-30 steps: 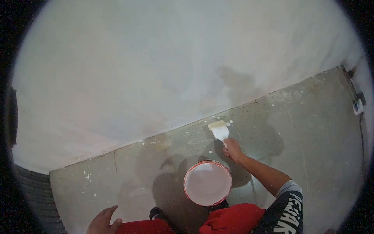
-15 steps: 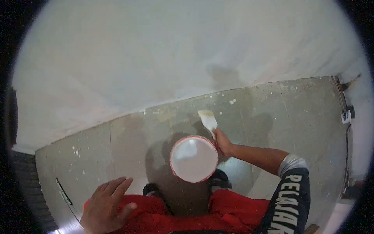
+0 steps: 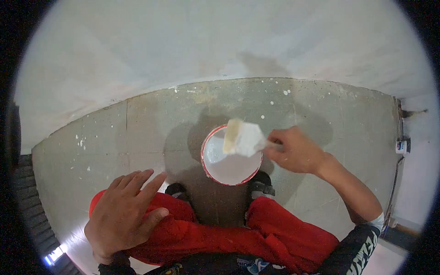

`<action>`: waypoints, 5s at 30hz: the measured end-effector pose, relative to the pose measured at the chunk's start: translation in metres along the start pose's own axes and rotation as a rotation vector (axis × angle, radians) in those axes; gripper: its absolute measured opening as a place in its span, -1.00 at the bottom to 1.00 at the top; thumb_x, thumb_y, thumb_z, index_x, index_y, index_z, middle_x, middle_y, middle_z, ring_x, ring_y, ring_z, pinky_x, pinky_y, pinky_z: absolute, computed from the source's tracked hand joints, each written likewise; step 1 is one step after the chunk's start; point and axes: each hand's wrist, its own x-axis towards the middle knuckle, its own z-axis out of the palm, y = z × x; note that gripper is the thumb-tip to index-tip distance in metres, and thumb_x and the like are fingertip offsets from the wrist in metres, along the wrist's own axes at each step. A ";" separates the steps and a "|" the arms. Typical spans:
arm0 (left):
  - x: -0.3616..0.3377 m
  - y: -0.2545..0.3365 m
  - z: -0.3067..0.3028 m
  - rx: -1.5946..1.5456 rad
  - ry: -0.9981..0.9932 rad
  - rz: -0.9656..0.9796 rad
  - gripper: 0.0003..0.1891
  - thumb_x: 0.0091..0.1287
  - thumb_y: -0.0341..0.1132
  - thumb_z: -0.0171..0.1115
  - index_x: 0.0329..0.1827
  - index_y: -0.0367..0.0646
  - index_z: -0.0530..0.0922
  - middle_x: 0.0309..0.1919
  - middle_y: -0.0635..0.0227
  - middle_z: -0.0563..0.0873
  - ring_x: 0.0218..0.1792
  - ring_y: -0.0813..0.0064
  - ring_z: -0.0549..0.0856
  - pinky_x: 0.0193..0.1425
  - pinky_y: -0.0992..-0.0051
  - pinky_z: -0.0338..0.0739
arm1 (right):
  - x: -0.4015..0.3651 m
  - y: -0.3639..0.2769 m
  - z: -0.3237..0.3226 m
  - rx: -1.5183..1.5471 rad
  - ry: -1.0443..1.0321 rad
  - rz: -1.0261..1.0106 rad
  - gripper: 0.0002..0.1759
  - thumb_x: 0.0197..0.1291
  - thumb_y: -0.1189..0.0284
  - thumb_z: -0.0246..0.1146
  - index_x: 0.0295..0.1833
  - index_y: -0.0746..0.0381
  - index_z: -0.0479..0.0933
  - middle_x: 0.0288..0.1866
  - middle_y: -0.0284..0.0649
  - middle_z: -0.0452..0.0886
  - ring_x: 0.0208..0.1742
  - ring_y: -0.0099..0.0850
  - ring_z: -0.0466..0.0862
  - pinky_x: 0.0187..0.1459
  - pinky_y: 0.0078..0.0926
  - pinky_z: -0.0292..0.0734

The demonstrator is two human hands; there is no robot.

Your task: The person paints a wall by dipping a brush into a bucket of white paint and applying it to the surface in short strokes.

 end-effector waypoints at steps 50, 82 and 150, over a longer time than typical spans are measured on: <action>0.009 0.016 0.003 -0.003 0.019 0.011 -0.41 0.27 -0.09 0.20 0.32 -0.17 0.37 0.17 -0.04 0.50 0.18 -0.06 0.49 0.29 0.12 0.36 | 0.077 0.023 0.141 -0.541 -0.235 -0.379 -0.82 -0.06 0.54 0.19 -0.30 0.33 0.64 -0.22 0.04 0.68 -0.17 -0.05 0.70 -0.13 -0.16 0.60; 0.016 0.024 0.002 0.022 0.003 0.016 -0.44 0.31 -0.13 0.19 0.32 -0.21 0.35 0.16 -0.13 0.50 0.20 -0.06 0.49 0.31 0.16 0.34 | 0.029 0.102 0.017 0.993 -0.680 0.271 -0.74 0.16 0.38 0.25 -0.17 0.38 0.62 -0.54 -0.30 0.55 -0.66 -0.62 0.42 -0.66 -0.67 0.25; 0.014 0.031 0.000 0.021 -0.051 0.026 -0.42 0.32 -0.14 0.19 0.34 -0.24 0.32 0.23 -0.03 0.49 0.24 -0.01 0.48 0.34 0.17 0.33 | 0.188 0.175 0.020 1.156 0.547 0.253 -0.74 0.21 0.31 0.13 -0.33 0.31 0.40 -0.56 -0.28 0.38 -0.68 -0.54 0.30 -0.72 -0.48 0.10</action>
